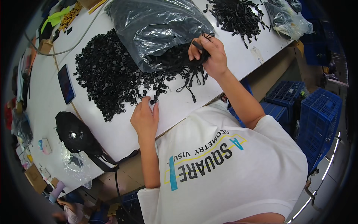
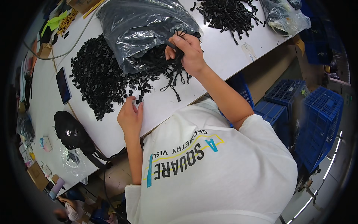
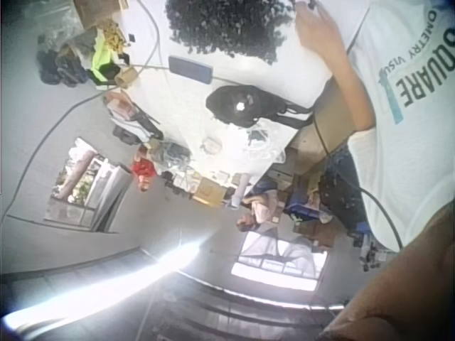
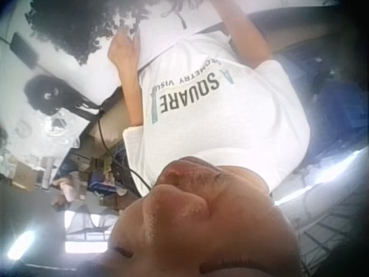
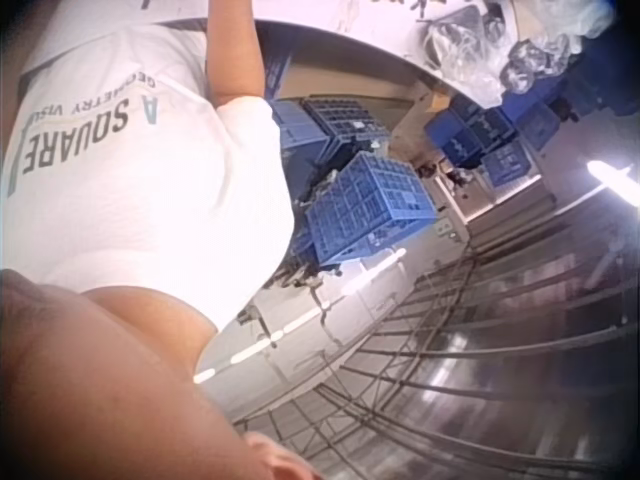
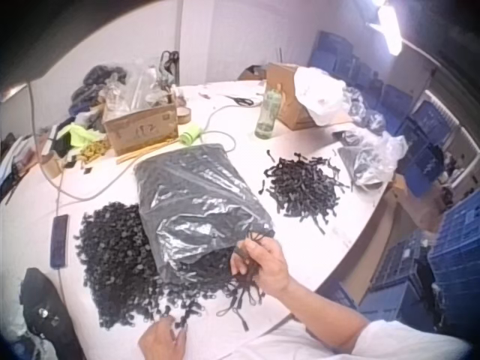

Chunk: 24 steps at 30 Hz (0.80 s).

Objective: The person sits at a white table in a workshop and repeatedly picks up small black plastic components and black cords. They insert the plastic pieces into the ends of the cords by hand, creating assembled units. The person works continuously, handling the items one at a time and placing the finished assemblies on the table.

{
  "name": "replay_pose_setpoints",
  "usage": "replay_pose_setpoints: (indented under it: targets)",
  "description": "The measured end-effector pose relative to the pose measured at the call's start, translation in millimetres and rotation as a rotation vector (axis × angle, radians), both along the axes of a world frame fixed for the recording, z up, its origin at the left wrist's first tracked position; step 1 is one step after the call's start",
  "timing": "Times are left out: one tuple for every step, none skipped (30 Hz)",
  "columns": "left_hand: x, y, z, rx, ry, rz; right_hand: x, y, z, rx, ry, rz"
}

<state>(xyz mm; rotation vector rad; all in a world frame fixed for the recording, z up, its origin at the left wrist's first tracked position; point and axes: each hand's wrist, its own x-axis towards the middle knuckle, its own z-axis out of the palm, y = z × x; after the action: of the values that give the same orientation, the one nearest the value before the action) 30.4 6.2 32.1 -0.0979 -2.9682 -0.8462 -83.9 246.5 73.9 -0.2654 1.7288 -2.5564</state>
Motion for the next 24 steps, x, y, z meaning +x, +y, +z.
replay_pose_setpoints:
  targets:
    - [-1.4,1.1,0.6,0.015,0.002,-0.012,0.4,-0.4,-1.7,0.003,-0.025,0.005]
    - [-1.7,1.0,0.3,0.003,-0.018,-0.021,0.1,-1.2,-4.3,-0.034,-0.027,0.004]
    - [-2.0,0.2,-0.5,-0.008,-0.038,-0.03,-0.9,-2.5,-7.5,-0.071,-0.028,0.003]
    - [-2.2,-0.6,-1.5,-0.02,-0.058,-0.038,-1.7,-4.1,-9.4,-0.108,-0.03,0.002]
    - [-2.4,-1.0,-2.3,-0.03,-0.048,-0.039,-1.4,-5.6,-9.0,-0.141,-0.048,0.008]
    - [-2.6,-1.4,-3.1,-0.041,-0.039,-0.04,-0.3,-7.3,-7.4,-0.174,-0.066,0.015]
    - [-2.5,-2.0,-3.8,-0.052,-0.03,-0.04,1.0,-9.4,-5.5,-0.208,-0.085,0.022]
    - [-1.8,-2.6,-5.4,-0.076,-0.047,-0.016,2.7,-12.1,-2.1,-0.186,-0.13,0.009]
    - [-0.5,-3.4,-7.2,-0.099,-0.064,0.008,4.8,-15.0,2.3,-0.165,-0.175,-0.004]
    - [-0.2,-3.4,-8.3,-0.121,-0.08,0.03,5.7,-16.0,5.0,-0.141,-0.219,-0.018]
    - [-0.4,-3.2,-8.3,-0.128,-0.079,0.04,6.0,-14.1,5.9,-0.129,-0.239,0.001]
    - [-0.6,-3.1,-8.1,-0.135,-0.078,0.05,6.6,-11.0,6.8,-0.117,-0.26,0.02]
    - [-1.2,-2.9,-7.6,-0.143,-0.076,0.059,7.0,-8.9,7.1,-0.106,-0.28,0.039]
    - [-1.4,-3.1,-6.2,-0.114,-0.086,0.06,6.9,-8.2,5.9,-0.095,-0.27,0.028]
    - [-1.0,-3.6,-4.0,-0.086,-0.096,0.06,6.9,-7.3,3.2,-0.084,-0.26,0.018]
    - [-0.2,-3.9,-1.3,-0.056,-0.107,0.062,6.5,-6.3,1.4,-0.073,-0.25,0.008]
    - [0.4,-4.9,0.7,-0.012,-0.114,0.064,4.8,-0.9,-0.3,-0.102,-0.249,0.109]
    - [1.0,-6.6,2.5,0.033,-0.121,0.066,2.4,8.0,-1.9,-0.131,-0.248,0.21]
    - [1.4,-8.1,3.8,0.078,-0.127,0.07,0.9,11.5,-0.8,-0.16,-0.246,0.313]
    - [1.7,-9.0,5.2,0.119,-0.143,0.083,1.7,11.2,0.4,-0.149,-0.265,0.3]
    - [1.9,-9.7,6.7,0.159,-0.159,0.095,3.4,9.7,3.5,-0.139,-0.284,0.287]
    - [2.2,-10.3,8.0,0.199,-0.174,0.108,4.6,8.0,5.8,-0.13,-0.302,0.275]
    - [2.5,-10.6,8.8,0.273,-0.192,0.114,5.1,7.4,5.5,-0.065,-0.309,0.244]
    - [2.8,-10.9,9.5,0.347,-0.21,0.12,5.6,7.0,4.7,0.0,-0.315,0.212]
